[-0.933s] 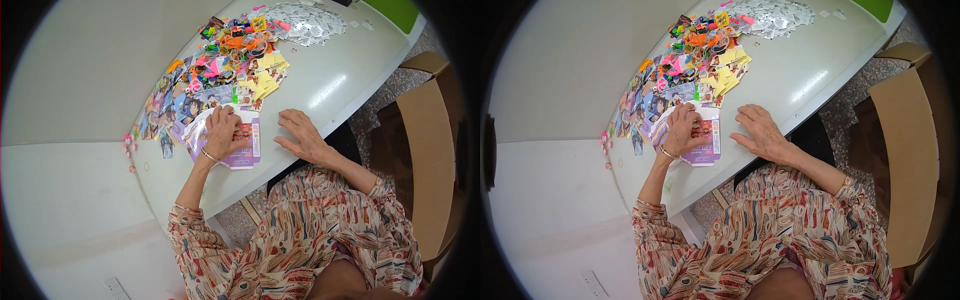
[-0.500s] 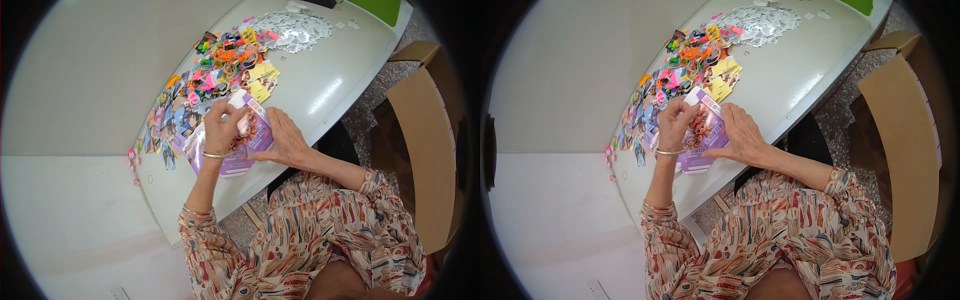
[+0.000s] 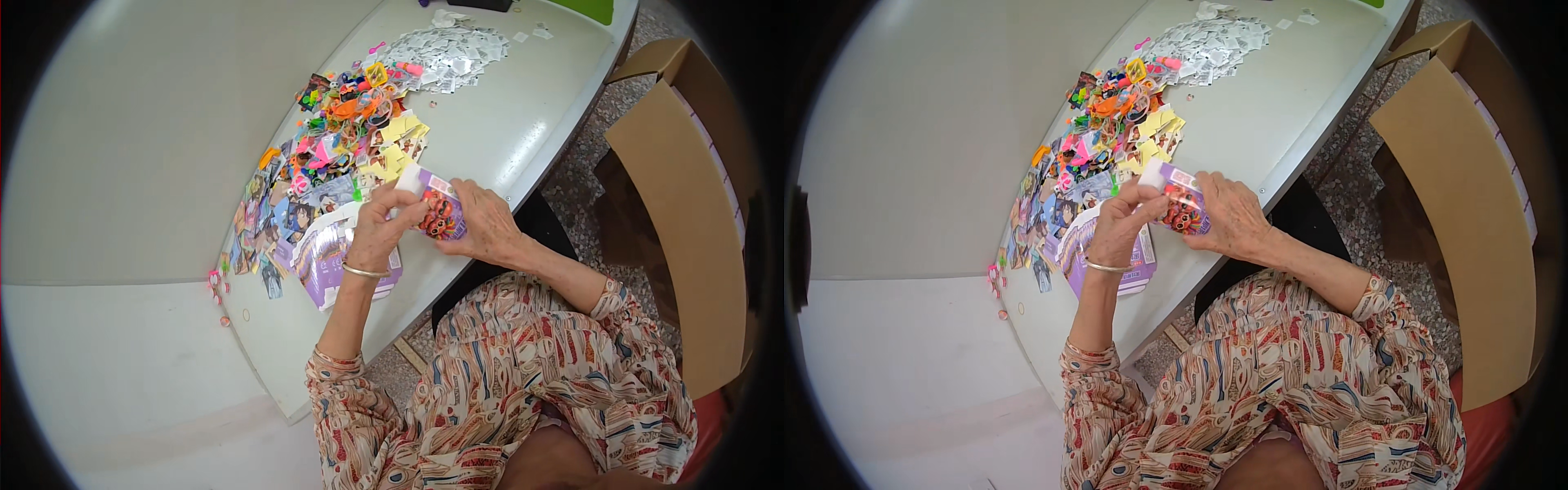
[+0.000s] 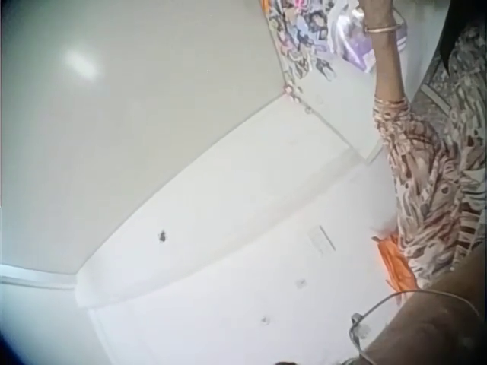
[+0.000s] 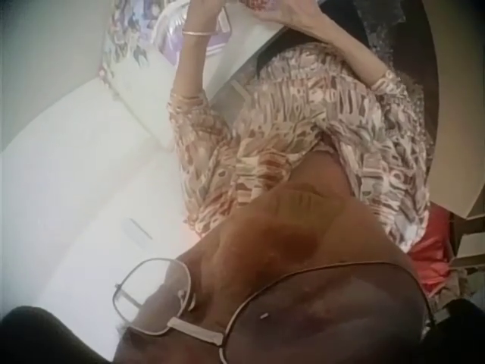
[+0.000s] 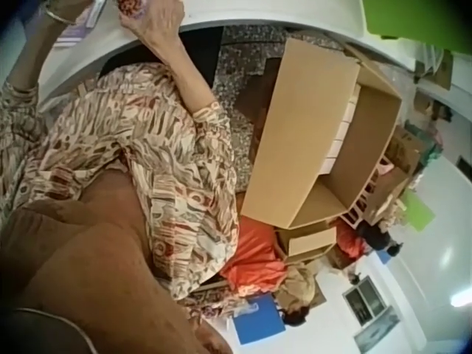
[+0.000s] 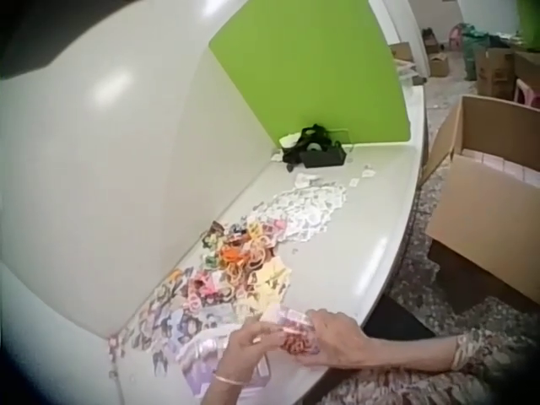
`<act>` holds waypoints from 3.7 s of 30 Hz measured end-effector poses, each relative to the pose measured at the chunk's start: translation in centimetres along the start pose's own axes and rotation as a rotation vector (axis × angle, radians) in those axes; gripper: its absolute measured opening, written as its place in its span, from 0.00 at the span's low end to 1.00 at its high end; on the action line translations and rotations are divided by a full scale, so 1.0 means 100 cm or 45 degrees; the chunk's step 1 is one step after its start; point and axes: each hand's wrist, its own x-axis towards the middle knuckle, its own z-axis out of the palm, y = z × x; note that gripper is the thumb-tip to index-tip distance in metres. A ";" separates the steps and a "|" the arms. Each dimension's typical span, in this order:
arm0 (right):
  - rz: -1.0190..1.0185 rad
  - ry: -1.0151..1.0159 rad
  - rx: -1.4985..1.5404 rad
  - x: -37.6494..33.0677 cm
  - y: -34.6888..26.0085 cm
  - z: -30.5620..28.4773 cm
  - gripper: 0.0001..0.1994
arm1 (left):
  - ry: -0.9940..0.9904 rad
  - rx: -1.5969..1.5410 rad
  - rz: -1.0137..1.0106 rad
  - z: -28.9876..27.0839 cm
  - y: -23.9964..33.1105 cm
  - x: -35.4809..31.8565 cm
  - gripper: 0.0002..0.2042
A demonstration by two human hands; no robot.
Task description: The recorder is sorting and packing small colorful toys or items into small purple boxes at a workstation.
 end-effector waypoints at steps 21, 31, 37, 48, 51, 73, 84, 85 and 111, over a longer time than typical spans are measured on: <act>0.229 -0.390 0.697 -0.002 0.021 -0.038 0.23 | -0.163 -0.288 -0.081 0.044 -0.002 0.001 0.11; 0.188 -0.409 0.877 0.011 0.035 -0.039 0.24 | -0.076 -0.062 -0.038 0.030 0.005 -0.001 0.13; 0.368 -0.427 1.285 0.011 0.040 -0.041 0.25 | 0.142 -0.538 0.124 0.041 -0.006 -0.013 0.20; 0.342 -0.616 1.182 0.005 0.039 -0.049 0.26 | -0.414 -0.167 0.122 0.020 -0.020 0.006 0.24; 0.285 -0.655 1.062 0.007 0.040 -0.053 0.24 | -0.494 -0.045 0.155 0.020 -0.004 0.014 0.30; 0.373 -0.660 0.968 0.010 0.040 -0.048 0.23 | -0.060 -0.608 -0.155 0.045 -0.004 -0.008 0.19; 0.300 -0.692 0.833 0.009 0.036 -0.051 0.22 | 0.100 -0.272 0.038 0.050 -0.015 -0.008 0.12; 0.296 -0.698 0.857 0.009 0.036 -0.051 0.22 | 0.083 -0.218 0.050 0.049 -0.015 -0.008 0.12; 0.258 -0.777 0.826 0.011 0.036 -0.056 0.22 | 0.179 0.014 0.188 0.049 -0.028 -0.012 0.11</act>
